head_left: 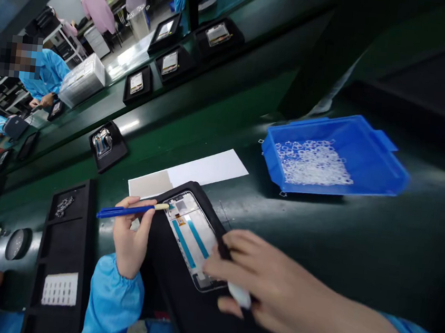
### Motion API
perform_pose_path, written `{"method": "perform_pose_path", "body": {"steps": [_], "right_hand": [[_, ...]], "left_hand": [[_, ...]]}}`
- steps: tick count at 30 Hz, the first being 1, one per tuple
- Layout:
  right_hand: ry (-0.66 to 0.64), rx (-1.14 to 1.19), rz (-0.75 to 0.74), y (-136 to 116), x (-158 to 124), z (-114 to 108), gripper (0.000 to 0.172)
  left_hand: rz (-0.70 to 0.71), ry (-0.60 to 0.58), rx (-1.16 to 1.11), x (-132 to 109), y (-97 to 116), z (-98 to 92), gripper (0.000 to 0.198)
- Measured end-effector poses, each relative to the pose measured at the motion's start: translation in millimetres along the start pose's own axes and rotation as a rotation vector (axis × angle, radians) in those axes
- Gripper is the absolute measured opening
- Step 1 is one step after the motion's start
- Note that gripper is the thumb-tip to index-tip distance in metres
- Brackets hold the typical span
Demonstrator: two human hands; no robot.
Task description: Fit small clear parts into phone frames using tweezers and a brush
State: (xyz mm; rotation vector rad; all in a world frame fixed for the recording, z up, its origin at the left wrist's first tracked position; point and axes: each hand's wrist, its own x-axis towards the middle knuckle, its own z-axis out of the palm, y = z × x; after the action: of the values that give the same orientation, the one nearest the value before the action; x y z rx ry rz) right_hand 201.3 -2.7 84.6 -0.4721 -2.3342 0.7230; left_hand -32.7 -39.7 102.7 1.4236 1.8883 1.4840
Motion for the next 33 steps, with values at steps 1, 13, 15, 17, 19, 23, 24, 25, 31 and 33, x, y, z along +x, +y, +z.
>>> {"method": "perform_pose_path", "body": {"steps": [1, 13, 15, 17, 19, 23, 24, 25, 31, 33], "right_hand": [[-0.036, 0.000, -0.047, -5.0, -3.1, 4.2, 0.028], [-0.032, -0.162, -0.218, -26.0, -13.3, 48.4, 0.030], [-0.038, -0.108, -0.226, -34.1, -15.6, 50.3, 0.030], [-0.033, -0.003, -0.199, -36.0, -14.5, 43.5, 0.026], [0.044, 0.085, -0.129, -27.9, -9.1, 31.6, 0.020], [0.279, 0.006, 0.197, 9.9, 10.2, 16.7, 0.021], [0.286, -0.009, 0.257, 19.6, 15.0, 17.4, 0.022], [0.280, -0.010, 0.293, 27.9, 19.1, 19.7, 0.023], [0.298, 0.064, 0.322, 43.9, 26.4, 38.2, 0.021], [0.303, 0.079, 0.330, 43.2, 25.4, 39.1, 0.021]], "left_hand": [[-0.008, -0.009, 0.003, -0.1, -0.8, -0.8, 0.028], [0.026, -0.103, 0.104, -5.9, 7.4, -7.8, 0.023], [0.035, -0.146, 0.131, -7.1, 7.7, -8.9, 0.023], [0.048, -0.188, 0.152, -7.5, 7.4, -8.8, 0.022], [0.065, -0.224, 0.169, -6.8, 7.4, -7.3, 0.021], [0.112, -0.289, 0.182, -2.3, 9.8, -0.8, 0.020], [0.122, -0.304, 0.183, -1.1, 10.8, 1.0, 0.020], [0.129, -0.319, 0.186, 0.0, 11.9, 2.6, 0.019], [0.160, -0.385, 0.239, 4.0, 16.3, 7.4, 0.022], [0.166, -0.393, 0.260, 5.0, 16.7, 8.4, 0.023]]}}
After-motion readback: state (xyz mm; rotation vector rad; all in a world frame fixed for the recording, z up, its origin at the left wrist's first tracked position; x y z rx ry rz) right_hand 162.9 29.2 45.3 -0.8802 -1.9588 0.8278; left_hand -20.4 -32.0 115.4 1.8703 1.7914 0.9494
